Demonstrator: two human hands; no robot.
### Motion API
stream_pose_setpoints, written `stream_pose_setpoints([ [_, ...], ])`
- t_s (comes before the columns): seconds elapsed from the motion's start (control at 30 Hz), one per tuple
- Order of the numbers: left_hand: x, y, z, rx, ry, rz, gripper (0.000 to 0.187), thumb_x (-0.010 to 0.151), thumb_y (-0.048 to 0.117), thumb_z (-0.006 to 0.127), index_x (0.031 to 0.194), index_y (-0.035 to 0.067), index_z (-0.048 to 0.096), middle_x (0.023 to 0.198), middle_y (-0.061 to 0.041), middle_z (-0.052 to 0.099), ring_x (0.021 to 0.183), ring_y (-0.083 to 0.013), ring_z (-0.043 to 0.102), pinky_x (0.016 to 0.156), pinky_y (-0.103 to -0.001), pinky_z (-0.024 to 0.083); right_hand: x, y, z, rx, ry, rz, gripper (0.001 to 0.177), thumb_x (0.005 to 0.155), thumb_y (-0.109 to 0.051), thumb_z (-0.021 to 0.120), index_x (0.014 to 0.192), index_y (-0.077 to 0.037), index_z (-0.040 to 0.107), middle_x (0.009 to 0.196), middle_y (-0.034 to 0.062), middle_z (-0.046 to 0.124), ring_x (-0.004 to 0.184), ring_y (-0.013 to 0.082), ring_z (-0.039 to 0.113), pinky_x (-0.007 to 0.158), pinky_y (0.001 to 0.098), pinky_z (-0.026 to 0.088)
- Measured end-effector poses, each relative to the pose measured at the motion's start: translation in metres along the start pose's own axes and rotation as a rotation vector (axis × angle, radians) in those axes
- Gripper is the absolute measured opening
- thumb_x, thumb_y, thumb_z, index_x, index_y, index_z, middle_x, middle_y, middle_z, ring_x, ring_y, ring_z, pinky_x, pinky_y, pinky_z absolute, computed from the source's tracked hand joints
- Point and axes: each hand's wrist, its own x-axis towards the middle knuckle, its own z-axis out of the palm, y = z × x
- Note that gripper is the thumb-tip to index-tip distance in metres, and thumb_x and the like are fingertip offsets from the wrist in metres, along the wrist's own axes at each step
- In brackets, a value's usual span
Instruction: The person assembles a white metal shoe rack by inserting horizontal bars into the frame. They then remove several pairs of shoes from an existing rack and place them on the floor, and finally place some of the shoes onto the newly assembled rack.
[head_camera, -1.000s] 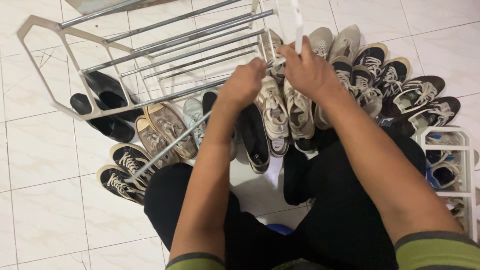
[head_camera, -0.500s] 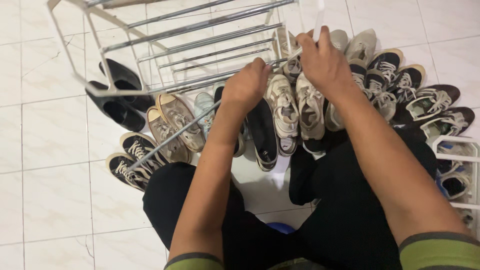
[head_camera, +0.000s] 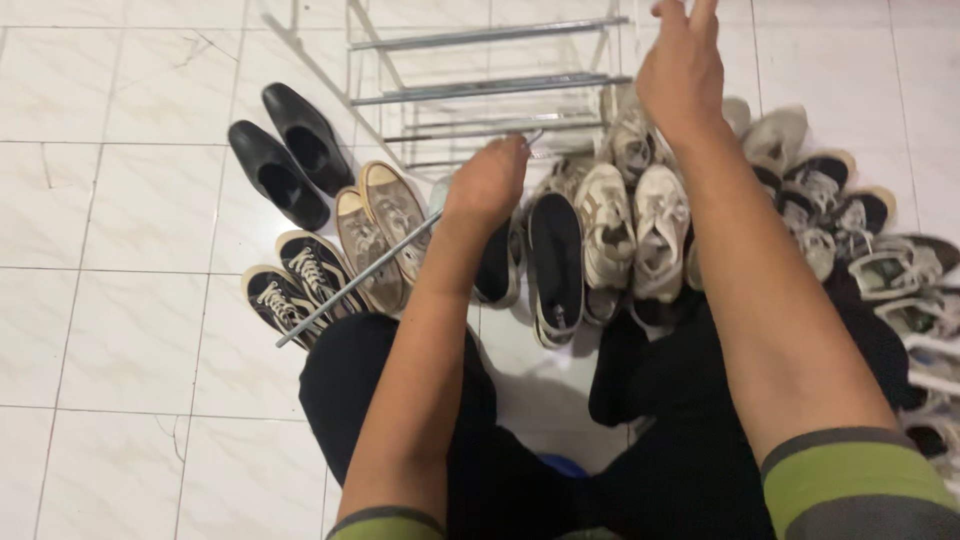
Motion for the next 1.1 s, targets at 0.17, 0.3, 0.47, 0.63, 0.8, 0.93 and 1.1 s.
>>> stream_pose_setpoints([
  [0.17,-0.015,-0.016,-0.003,0.069,0.033,-0.025,0.021,0.105,0.027,0.053,0.103,0.007,0.061,0.092,-0.017,0.071,0.082,-0.0391,0.069,0.071,-0.052,0.055,0.016,0.016,0.014,0.089,-0.056,0.055,0.051,0.086,0.016,0.053,0.134,0.000,0.055,0.144,0.0254,0.048,0.127,0.0494,0.051,0.105,0.0540,0.047],
  [0.3,-0.014,-0.027,-0.006,0.006,0.036,-0.070,0.018,0.101,0.024,0.058,0.098,0.006,0.060,0.089,-0.016,0.071,0.079,-0.0393,0.070,0.068,-0.052,0.056,0.029,0.039,0.029,0.032,-0.030,-0.018,0.050,0.086,0.013,0.057,0.135,0.003,0.053,0.142,0.0316,0.044,0.128,0.0517,0.048,0.108,0.0539,0.044],
  [0.47,-0.017,-0.036,-0.011,0.005,0.042,-0.074,0.017,0.099,0.022,0.059,0.097,0.006,0.061,0.089,-0.017,0.071,0.079,-0.0398,0.070,0.068,-0.053,0.055,0.030,0.045,0.029,0.019,-0.056,0.025,0.045,0.087,0.012,0.057,0.130,-0.004,0.057,0.144,0.0249,0.050,0.136,0.0466,0.048,0.114,0.0497,0.044],
  [0.63,-0.020,-0.037,-0.005,-0.035,0.112,-0.019,0.015,0.098,0.021,0.059,0.096,0.005,0.061,0.089,-0.017,0.071,0.081,-0.0400,0.070,0.069,-0.052,0.056,0.000,0.021,0.029,0.048,0.004,0.047,0.048,0.090,0.008,0.060,0.137,-0.003,0.053,0.159,0.0274,0.035,0.144,0.0470,0.043,0.119,0.0496,0.043],
  [0.8,-0.026,-0.040,0.021,0.024,-0.019,0.025,0.013,0.097,0.015,0.056,0.095,0.005,0.064,0.087,-0.017,0.072,0.082,-0.0390,0.071,0.070,-0.052,0.056,-0.093,-0.059,0.056,0.360,-0.197,0.194,0.071,0.090,0.001,0.054,0.158,0.002,0.035,0.163,0.0307,0.028,0.148,0.0458,0.040,0.106,0.0419,0.053],
  [0.93,-0.042,-0.040,0.038,0.063,-0.205,0.026,0.016,0.090,0.014,0.055,0.095,0.006,0.068,0.091,-0.019,0.073,0.084,-0.0386,0.072,0.072,-0.050,0.058,-0.147,-0.115,0.044,0.137,-0.339,-0.257,0.047,0.086,-0.002,0.069,0.130,0.005,0.055,0.130,0.0238,0.056,0.124,0.0426,0.054,0.107,0.0490,0.046],
  [1.1,-0.068,-0.042,0.017,-0.069,-0.235,-0.011,0.024,0.096,0.027,0.059,0.097,0.005,0.069,0.093,-0.018,0.074,0.086,-0.0397,0.072,0.074,-0.053,0.056,-0.155,-0.143,0.029,0.162,-0.232,-0.304,0.045,0.091,-0.010,0.077,0.130,0.002,0.058,0.125,0.0214,0.061,0.109,0.0421,0.062,0.093,0.0478,0.050],
])
